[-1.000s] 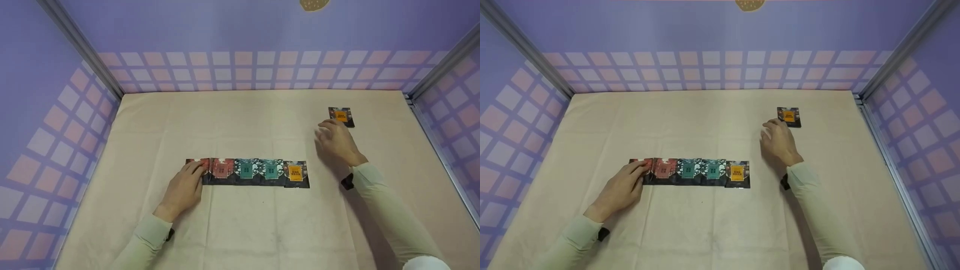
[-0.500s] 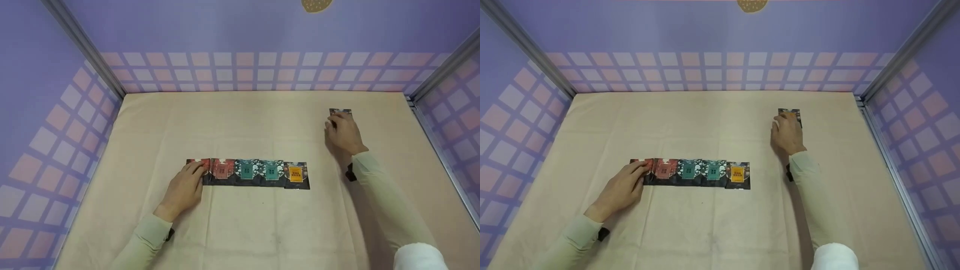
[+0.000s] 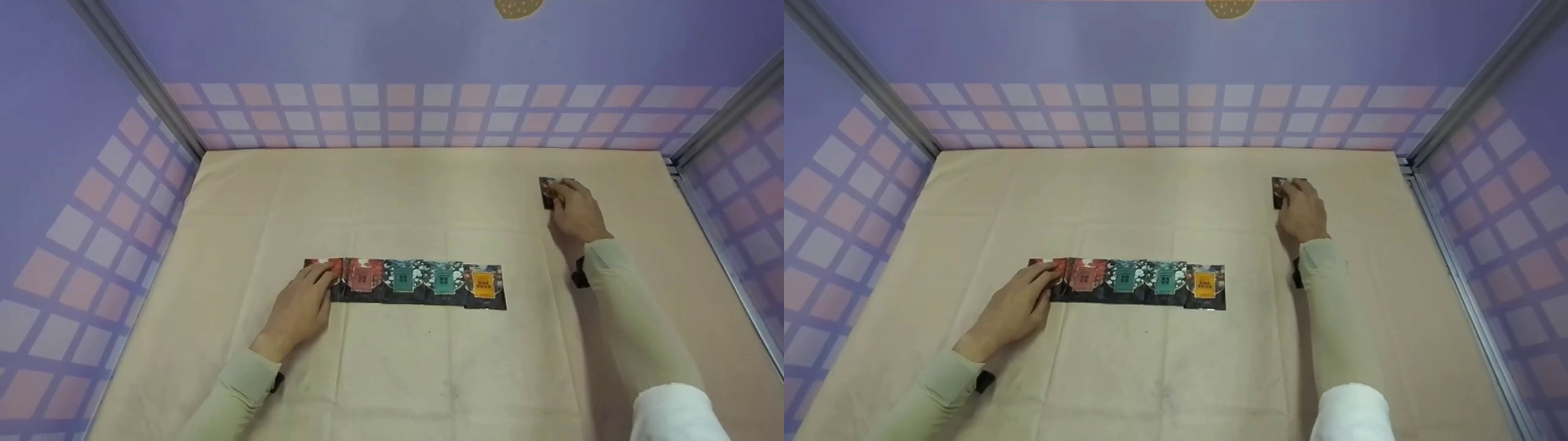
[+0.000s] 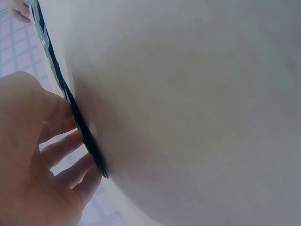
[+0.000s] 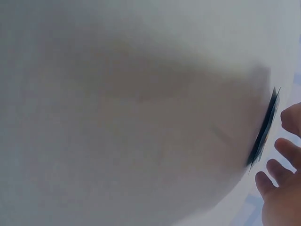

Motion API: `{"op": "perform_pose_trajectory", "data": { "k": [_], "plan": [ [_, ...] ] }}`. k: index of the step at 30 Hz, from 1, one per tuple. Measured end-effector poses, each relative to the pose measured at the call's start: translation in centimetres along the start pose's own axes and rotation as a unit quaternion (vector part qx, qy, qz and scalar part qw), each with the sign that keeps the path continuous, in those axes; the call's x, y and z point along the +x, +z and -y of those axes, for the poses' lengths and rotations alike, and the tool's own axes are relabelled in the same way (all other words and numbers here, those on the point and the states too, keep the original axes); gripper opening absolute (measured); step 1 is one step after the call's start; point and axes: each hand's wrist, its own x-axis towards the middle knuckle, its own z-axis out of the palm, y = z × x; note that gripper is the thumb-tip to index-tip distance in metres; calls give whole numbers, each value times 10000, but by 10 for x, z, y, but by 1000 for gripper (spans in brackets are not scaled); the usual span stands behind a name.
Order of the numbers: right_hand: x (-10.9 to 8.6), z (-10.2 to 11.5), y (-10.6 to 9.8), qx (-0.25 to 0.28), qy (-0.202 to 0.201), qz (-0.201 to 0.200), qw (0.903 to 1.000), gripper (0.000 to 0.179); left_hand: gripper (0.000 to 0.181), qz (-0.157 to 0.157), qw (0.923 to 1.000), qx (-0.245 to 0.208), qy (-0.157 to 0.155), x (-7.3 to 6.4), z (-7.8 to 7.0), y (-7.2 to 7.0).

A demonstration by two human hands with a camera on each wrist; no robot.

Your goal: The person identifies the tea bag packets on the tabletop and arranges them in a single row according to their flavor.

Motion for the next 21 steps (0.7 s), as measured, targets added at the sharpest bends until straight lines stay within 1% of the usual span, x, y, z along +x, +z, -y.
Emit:
{"op": "perform_pose_trajectory", "data": {
  "k": [5, 8, 10, 14, 16, 19, 21],
  "plan": [
    [-3, -2, 1, -96, 19, 387, 9992, 49, 36, 0, 10000, -25, 59, -1, 0, 0],
    [-6, -2, 1, -168, -36, 519, 9985, 49, 36, -20, 10000, -14, 71, -2, 0, 1],
    [-7, -2, 1, -223, -132, 529, 9983, 49, 36, -30, 10000, -4, 72, -2, 0, 1],
    [-7, 0, 0, -407, -463, 460, 9970, 48, 34, -63, 9999, -4, 122, -2, 1, 0],
    [-7, 0, -1, -495, -542, 484, 9961, 48, 33, -79, 9999, -10, 140, -1, 1, 0],
    [-8, 3, -1, -553, -521, 551, 9956, 48, 34, -74, 9999, -7, 116, -1, 0, -1],
    [-11, 4, -1, -538, -434, 565, 9960, 49, 35, -70, 9999, -11, 97, -1, 0, -2]
  ]
}}
